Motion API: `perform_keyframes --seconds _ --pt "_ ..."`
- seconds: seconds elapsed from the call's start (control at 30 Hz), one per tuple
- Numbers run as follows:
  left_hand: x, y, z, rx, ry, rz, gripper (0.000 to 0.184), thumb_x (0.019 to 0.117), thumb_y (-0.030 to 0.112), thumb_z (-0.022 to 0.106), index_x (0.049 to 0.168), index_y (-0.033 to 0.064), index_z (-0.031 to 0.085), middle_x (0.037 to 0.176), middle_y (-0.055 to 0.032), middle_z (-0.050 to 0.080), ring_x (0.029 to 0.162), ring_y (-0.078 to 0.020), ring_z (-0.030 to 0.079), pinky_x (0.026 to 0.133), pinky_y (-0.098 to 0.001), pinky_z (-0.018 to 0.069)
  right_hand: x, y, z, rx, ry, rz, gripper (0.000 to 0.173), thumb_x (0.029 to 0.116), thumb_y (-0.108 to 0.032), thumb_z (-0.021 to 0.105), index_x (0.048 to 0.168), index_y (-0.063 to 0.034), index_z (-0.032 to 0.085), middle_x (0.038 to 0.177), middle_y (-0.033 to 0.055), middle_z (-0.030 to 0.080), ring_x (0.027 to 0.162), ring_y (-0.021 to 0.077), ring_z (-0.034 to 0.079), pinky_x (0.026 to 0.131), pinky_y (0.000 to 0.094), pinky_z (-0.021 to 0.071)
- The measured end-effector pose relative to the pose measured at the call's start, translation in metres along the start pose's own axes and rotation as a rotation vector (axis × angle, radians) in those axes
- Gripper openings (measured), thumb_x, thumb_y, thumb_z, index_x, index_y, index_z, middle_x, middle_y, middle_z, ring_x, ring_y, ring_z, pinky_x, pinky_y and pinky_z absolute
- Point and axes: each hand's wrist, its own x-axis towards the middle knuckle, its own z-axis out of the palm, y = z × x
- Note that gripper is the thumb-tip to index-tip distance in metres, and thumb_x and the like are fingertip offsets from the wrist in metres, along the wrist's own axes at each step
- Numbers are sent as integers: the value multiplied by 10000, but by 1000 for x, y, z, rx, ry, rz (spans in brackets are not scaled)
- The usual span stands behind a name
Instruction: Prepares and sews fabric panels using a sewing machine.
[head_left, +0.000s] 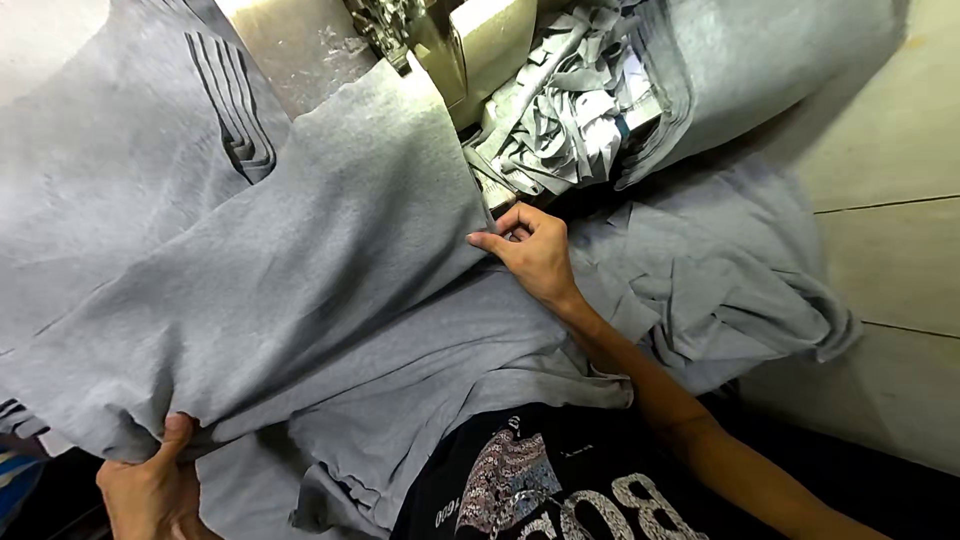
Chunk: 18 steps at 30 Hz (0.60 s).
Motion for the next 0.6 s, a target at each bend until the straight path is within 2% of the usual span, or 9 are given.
perform_keyframes --seconds 0.1,0.2,0.3,0.37,0.47,0.5,0.53,0.57,0.6 --pt "1 -2 0 -81 -7 8 319 949 78 610 1246 52 498 1022 104 665 940 8 672 907 -219 565 1 3 3 21 -13 -17 262 854 -226 845 823 -102 617 594 -3 482 422 74 323 386 207 250" --pt "2 -3 4 -124 10 -21 216 1025 76 496 1241 76 504 1033 107 676 979 2 675 935 -237 563 4 10 4 7 -35 -92 165 901 -221 802 921 -83 714 722 -9 592 514 52 415 452 195 316" --pt "1 -3 17 -113 57 -84 166 1063 88 452 1216 81 517 1001 101 670 940 4 678 898 -249 578 3 19 5 -31 -26 -188 144 933 -205 758 967 -65 749 821 0 649 657 49 515 566 196 405" --pt "0 -3 24 -148 28 -107 186 1088 141 406 1226 106 527 1012 98 687 948 -8 685 899 -260 581 1 23 5 -87 -19 -244 153 957 -199 720 1002 -55 743 857 16 658 726 73 550 624 217 440" --pt "-5 -2 24 -220 -149 -82 349 1105 323 323 1337 153 520 1159 109 700 1100 -19 661 996 -275 547 -1 27 6 -94 -40 -268 171 968 -174 667 1054 -30 704 884 37 624 728 82 537 625 216 446" --pt "-6 -3 23 -215 -188 -74 374 1089 381 376 1361 159 504 1181 118 689 1117 -17 652 999 -269 542 -2 28 7 -79 -60 -255 189 955 -171 664 1075 -28 688 899 41 627 723 80 541 621 219 452" --pt "-8 -3 22 -190 -211 -76 424 1043 449 495 1356 162 505 1162 124 695 1094 -14 662 973 -259 554 -3 29 8 -72 -80 -238 217 938 -177 678 1101 -33 679 914 40 637 728 80 549 626 223 461" --pt "-9 -3 22 -162 -210 -87 502 967 494 638 1317 156 517 1107 116 712 1038 -21 687 922 -253 580 -4 30 9 -73 -94 -221 244 928 -193 705 1119 -43 681 921 35 650 729 78 557 626 223 466" --pt "-9 -4 21 -128 -212 -91 578 901 497 728 1300 139 512 1077 107 713 1004 -26 698 894 -248 594 -5 30 10 -74 -94 -205 258 924 -210 730 1122 -49 695 909 27 656 721 75 551 621 221 456"
